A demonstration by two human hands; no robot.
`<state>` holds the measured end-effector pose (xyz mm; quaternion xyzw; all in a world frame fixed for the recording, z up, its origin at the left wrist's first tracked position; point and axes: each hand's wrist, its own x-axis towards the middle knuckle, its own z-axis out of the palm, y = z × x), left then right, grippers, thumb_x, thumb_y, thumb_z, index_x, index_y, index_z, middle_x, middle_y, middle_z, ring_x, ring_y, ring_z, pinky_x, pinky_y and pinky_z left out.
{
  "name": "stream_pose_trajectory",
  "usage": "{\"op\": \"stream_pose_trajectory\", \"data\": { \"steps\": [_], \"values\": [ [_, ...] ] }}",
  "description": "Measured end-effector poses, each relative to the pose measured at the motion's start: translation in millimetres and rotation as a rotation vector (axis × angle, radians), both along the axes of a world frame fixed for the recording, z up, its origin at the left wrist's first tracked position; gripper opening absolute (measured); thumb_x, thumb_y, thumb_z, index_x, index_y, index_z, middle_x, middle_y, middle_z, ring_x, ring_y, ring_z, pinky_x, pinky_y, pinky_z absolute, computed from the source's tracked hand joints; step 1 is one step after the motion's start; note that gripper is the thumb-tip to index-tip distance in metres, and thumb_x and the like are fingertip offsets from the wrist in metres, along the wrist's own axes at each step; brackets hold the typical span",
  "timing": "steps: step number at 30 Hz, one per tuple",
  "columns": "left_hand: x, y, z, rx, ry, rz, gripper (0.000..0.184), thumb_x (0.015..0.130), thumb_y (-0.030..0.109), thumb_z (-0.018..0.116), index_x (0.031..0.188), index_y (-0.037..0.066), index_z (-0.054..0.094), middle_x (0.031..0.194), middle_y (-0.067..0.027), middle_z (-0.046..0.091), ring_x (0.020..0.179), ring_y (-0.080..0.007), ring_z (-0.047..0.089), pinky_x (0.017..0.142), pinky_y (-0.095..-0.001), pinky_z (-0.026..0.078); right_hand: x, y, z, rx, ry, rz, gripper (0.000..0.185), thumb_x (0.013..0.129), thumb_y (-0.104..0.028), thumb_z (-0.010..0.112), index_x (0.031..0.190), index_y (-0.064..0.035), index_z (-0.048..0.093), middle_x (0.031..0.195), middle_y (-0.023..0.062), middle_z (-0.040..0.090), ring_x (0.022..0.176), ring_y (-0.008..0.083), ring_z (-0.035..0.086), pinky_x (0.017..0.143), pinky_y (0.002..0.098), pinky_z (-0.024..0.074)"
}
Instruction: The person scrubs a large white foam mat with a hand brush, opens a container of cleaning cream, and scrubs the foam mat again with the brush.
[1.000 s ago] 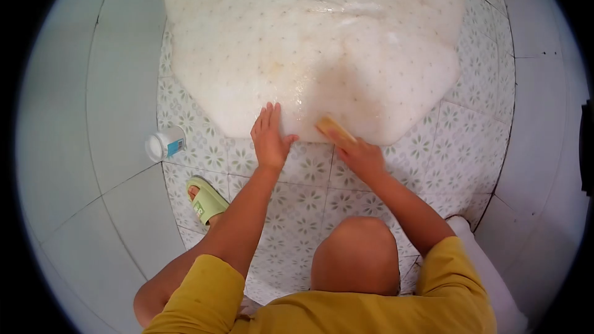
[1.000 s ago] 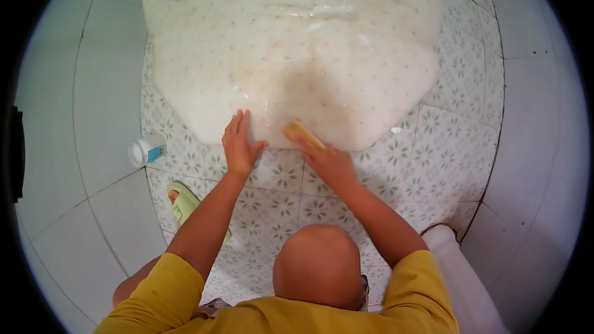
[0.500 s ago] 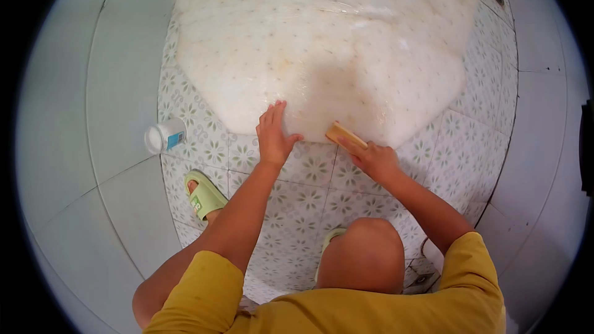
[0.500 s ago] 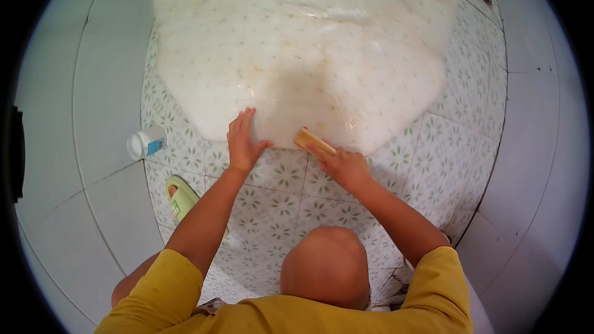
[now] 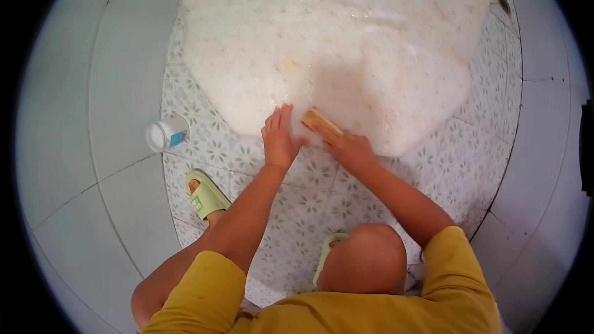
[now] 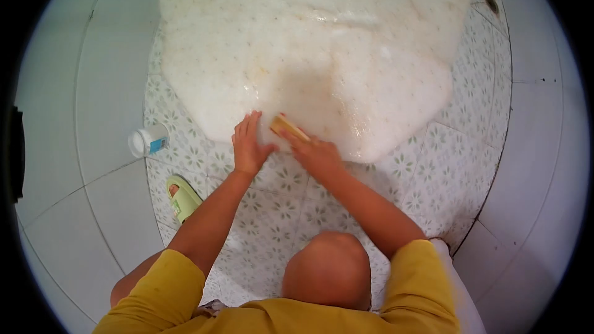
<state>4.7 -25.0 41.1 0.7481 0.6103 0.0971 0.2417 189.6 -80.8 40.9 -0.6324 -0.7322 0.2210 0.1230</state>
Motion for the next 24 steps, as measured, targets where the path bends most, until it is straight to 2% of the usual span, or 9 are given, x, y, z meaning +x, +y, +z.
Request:
{"op": "stream_pose_trajectory", "data": {
  "steps": [3, 8, 10, 13, 16, 18, 19, 21, 24],
  "values": [
    [-3.4, 2.5, 1.4, -0.067, -0.021, 0.034, 0.098, 0.052, 0.017, 0.088, 0.138, 0.013, 0.04, 0.138, -0.0111, 0.045, 0.129, -0.0308, 0.038, 0.102, -0.044, 0.033, -19.2, 21.9, -2.9, -0.01, -0.125, 0.01, 0.059, 0.079, -0.026, 0.065, 0.134, -0.0381, 0.048, 0.092, 0.0029, 0.069, 0.057, 0.0212, 0.064, 0.05, 0.0361, 0.0535],
    [-6.0, 2.7, -2.3, -0.008, -0.048, -0.014, 0.098, 0.05, 0.018, 0.089, 0.136, 0.012, 0.041, 0.137, -0.0101, 0.046, 0.128, -0.0305, 0.039, 0.102, -0.0431, 0.034, 43.4, -29.4, 10.0, -0.036, -0.085, 0.034, 0.057, 0.08, -0.026, 0.064, 0.134, -0.0372, 0.048, 0.097, 0.0039, 0.069, 0.059, 0.022, 0.064, 0.055, 0.0369, 0.0547],
    [-4.7, 1.1, -3.4, 0.0, -0.049, -0.011, 0.099, 0.05, 0.017, 0.089, 0.136, 0.012, 0.04, 0.137, -0.0101, 0.046, 0.128, -0.0305, 0.039, 0.102, -0.0431, 0.034, 34.2, -23.0, 5.4, -0.043, -0.096, 0.063, 0.057, 0.08, -0.026, 0.064, 0.134, -0.0372, 0.049, 0.098, 0.0041, 0.069, 0.06, 0.0222, 0.065, 0.056, 0.0373, 0.0548],
    [-6.6, 5.4, -3.8, -0.031, -0.051, 0.019, 0.1, 0.049, 0.017, 0.089, 0.136, 0.013, 0.04, 0.137, -0.0103, 0.046, 0.128, -0.0306, 0.039, 0.102, -0.043, 0.034, -9.5, 20.1, -4.7, 0.155, 0.028, -0.016, 0.058, 0.079, -0.025, 0.066, 0.133, -0.0377, 0.05, 0.097, 0.0038, 0.069, 0.06, 0.0202, 0.065, 0.049, 0.035, 0.0533],
    [-11.0, 4.1, 2.7, -0.081, -0.056, 0.029, 0.098, 0.049, 0.016, 0.089, 0.135, 0.012, 0.041, 0.136, -0.0103, 0.047, 0.128, -0.0309, 0.039, 0.102, -0.0431, 0.033, -6.7, 13.0, 2.5, -0.01, -0.004, 0.009, 0.059, 0.078, -0.024, 0.067, 0.133, -0.0375, 0.049, 0.096, 0.0043, 0.069, 0.066, 0.0195, 0.067, 0.05, 0.034, 0.0537],
    [-9.6, 7.7, 3.6, -0.07, -0.073, 0.015, 0.097, 0.05, 0.015, 0.089, 0.134, 0.012, 0.041, 0.136, -0.0102, 0.047, 0.128, -0.031, 0.039, 0.103, -0.0431, 0.033, 32.1, -22.8, 0.7, -0.043, -0.033, 0.028, 0.056, 0.08, -0.024, 0.066, 0.132, -0.0361, 0.05, 0.093, 0.0048, 0.069, 0.065, 0.0201, 0.066, 0.053, 0.0359, 0.0535],
    [-9.6, 5.8, 2.7, -0.076, -0.084, 0.002, 0.093, 0.054, 0.016, 0.087, 0.135, 0.011, 0.04, 0.137, -0.0107, 0.046, 0.129, -0.0306, 0.038, 0.103, -0.0432, 0.032, 39.0, -26.3, 4.3, -0.04, -0.035, 0.029, 0.056, 0.08, -0.024, 0.066, 0.132, -0.0361, 0.05, 0.093, 0.0048, 0.069, 0.065, 0.0201, 0.066, 0.053, 0.0359, 0.0535],
    [-9.4, 3.0, 1.2, -0.085, -0.093, -0.011, 0.089, 0.059, 0.016, 0.085, 0.135, 0.01, 0.039, 0.137, -0.0111, 0.045, 0.13, -0.0302, 0.037, 0.103, -0.0433, 0.031, 47.2, -32.1, 10.3, -0.046, -0.031, 0.046, 0.059, 0.083, -0.031, 0.063, 0.138, -0.0388, 0.043, 0.078, 0.0096, 0.065, 0.062, 0.0266, 0.064, 0.052, 0.0384, 0.052],
    [-10.4, 3.6, 0.8, -0.044, -0.098, -0.036, 0.084, 0.062, 0.014, 0.083, 0.134, 0.01, 0.04, 0.138, -0.0116, 0.045, 0.13, -0.0303, 0.037, 0.104, -0.0436, 0.031, -5.1, 11.0, -8.7, 0.069, 0.098, -0.009, 0.061, 0.083, -0.032, 0.063, 0.138, -0.0422, 0.04, 0.077, 0.0096, 0.064, 0.058, 0.0269, 0.063, 0.052, 0.0385, 0.052]
  ]
}}
